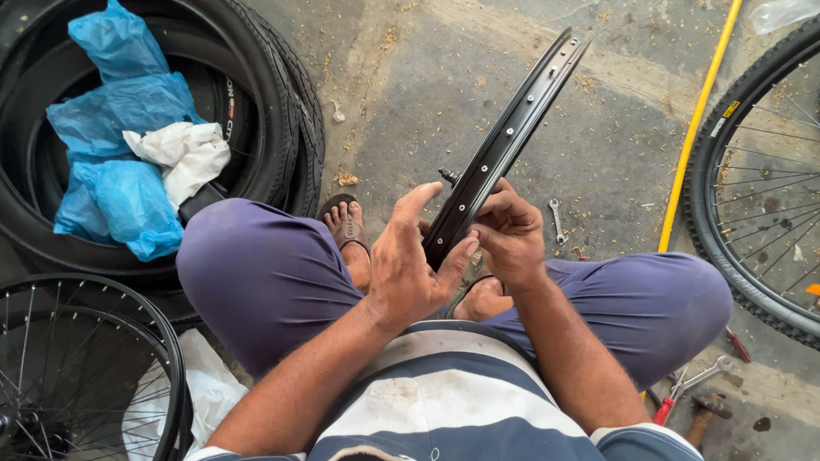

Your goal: The person sits on the floor and laces a bicycle wheel, threading spokes through the hub and seating them into the rim holes while rotating the wheel on their lap. They turn the wheel over and continue threading spokes around the rim.

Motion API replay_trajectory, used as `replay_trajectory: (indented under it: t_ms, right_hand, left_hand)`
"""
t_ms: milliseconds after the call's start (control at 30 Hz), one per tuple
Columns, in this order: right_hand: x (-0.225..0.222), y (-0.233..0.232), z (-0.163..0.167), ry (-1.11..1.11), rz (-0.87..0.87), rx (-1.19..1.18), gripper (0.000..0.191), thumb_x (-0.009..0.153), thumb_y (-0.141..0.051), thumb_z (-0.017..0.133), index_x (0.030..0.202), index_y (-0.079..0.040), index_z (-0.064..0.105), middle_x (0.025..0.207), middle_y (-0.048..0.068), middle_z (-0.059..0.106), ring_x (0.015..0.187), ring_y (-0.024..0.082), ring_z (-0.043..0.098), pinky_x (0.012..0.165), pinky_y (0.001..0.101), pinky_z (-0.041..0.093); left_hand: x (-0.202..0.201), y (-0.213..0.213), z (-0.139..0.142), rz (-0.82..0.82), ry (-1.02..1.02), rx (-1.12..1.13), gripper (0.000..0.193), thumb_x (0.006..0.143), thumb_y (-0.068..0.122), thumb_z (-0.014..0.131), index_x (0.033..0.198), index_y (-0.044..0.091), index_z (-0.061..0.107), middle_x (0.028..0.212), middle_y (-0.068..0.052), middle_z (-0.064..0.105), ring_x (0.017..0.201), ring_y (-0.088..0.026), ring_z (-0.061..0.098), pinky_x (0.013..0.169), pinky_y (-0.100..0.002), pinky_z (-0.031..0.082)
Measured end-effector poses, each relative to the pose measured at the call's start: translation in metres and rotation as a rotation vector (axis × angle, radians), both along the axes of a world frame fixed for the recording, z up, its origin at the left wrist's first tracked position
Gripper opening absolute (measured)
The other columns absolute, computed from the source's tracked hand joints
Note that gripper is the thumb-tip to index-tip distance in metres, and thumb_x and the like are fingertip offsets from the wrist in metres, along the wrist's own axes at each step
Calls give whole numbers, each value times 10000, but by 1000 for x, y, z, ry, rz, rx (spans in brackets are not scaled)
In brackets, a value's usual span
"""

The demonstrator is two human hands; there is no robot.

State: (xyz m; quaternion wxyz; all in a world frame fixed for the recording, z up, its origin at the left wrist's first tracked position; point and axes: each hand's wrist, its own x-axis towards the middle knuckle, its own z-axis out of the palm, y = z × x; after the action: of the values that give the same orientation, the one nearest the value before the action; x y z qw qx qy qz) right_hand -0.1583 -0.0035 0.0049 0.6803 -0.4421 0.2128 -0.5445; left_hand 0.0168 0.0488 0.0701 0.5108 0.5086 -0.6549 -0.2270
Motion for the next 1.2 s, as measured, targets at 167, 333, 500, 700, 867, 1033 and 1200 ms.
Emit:
replay_trajectory:
  t_ms: [167, 333, 500, 700, 867, 1033, 1200]
  right_hand:
    - [7, 2, 1, 31, -56, -16, 187, 906, 131, 719, 966, -7, 607, 1189, 56, 594, 1131, 156, 633, 1023, 336, 569]
    - [10, 5, -11, 15, -116, 47, 317, 916, 77, 712, 1067, -75, 478, 1089, 40, 620, 1026, 116, 659, 924, 306, 603]
    - [7, 2, -22, 150, -135, 38, 356, 923, 46, 735, 1112, -83, 463, 1034, 24, 622, 965, 88, 654, 874, 272, 590]
    - [13, 11, -28, 237, -291, -28, 337, 945, 33, 762, 1148, -55, 507, 1057, 34, 641, 961, 103, 634, 865, 270, 550]
    - [19, 14, -20, 636, -589, -458, 402, 881, -32, 728, 1244, 2, 558, 1070, 89, 654, 929, 140, 645, 835, 303, 549]
    - [14, 3, -2, 787, -632, -572, 264, 872, 28, 736, 1112, -1, 631, 1117, 158, 677, 1036, 200, 665, 892, 315, 550]
    - [-8, -9, 4, 601, -596, -289, 288, 947, 99, 702, 1217, 19, 644, 1310, 185, 690, 1129, 158, 688, 972, 290, 580]
  left_hand:
    - [-2, -9, 3, -42, -46, 17, 767, 957, 322, 793, 1487, 3, 340, 1336, -206, 587, 917, -264, 677, 829, -393, 574]
    - [-3, -9, 2, -12, -49, 23, 788, 929, 325, 806, 1483, 10, 343, 1368, -189, 570, 989, -268, 649, 887, -407, 553]
    - [-4, -8, -3, 4, -27, 32, 796, 928, 327, 814, 1487, 16, 341, 1383, -174, 558, 1000, -259, 645, 888, -399, 550]
    - [-3, -10, 6, -9, -17, 64, 792, 938, 350, 804, 1483, 4, 345, 1411, -189, 556, 1025, -266, 645, 914, -412, 544]
    - [-9, -54, 35, -33, -130, -42, 751, 897, 328, 793, 1461, 11, 414, 1381, -217, 550, 1233, -397, 606, 1040, -462, 506]
    - [-18, -89, 56, -37, -222, 107, 525, 919, 218, 722, 1385, 57, 541, 1375, -192, 615, 1154, -396, 650, 968, -451, 525]
    - [-8, -59, 50, 11, -209, 26, 415, 957, 181, 697, 1333, 24, 614, 1385, -228, 620, 1131, -416, 691, 956, -439, 559]
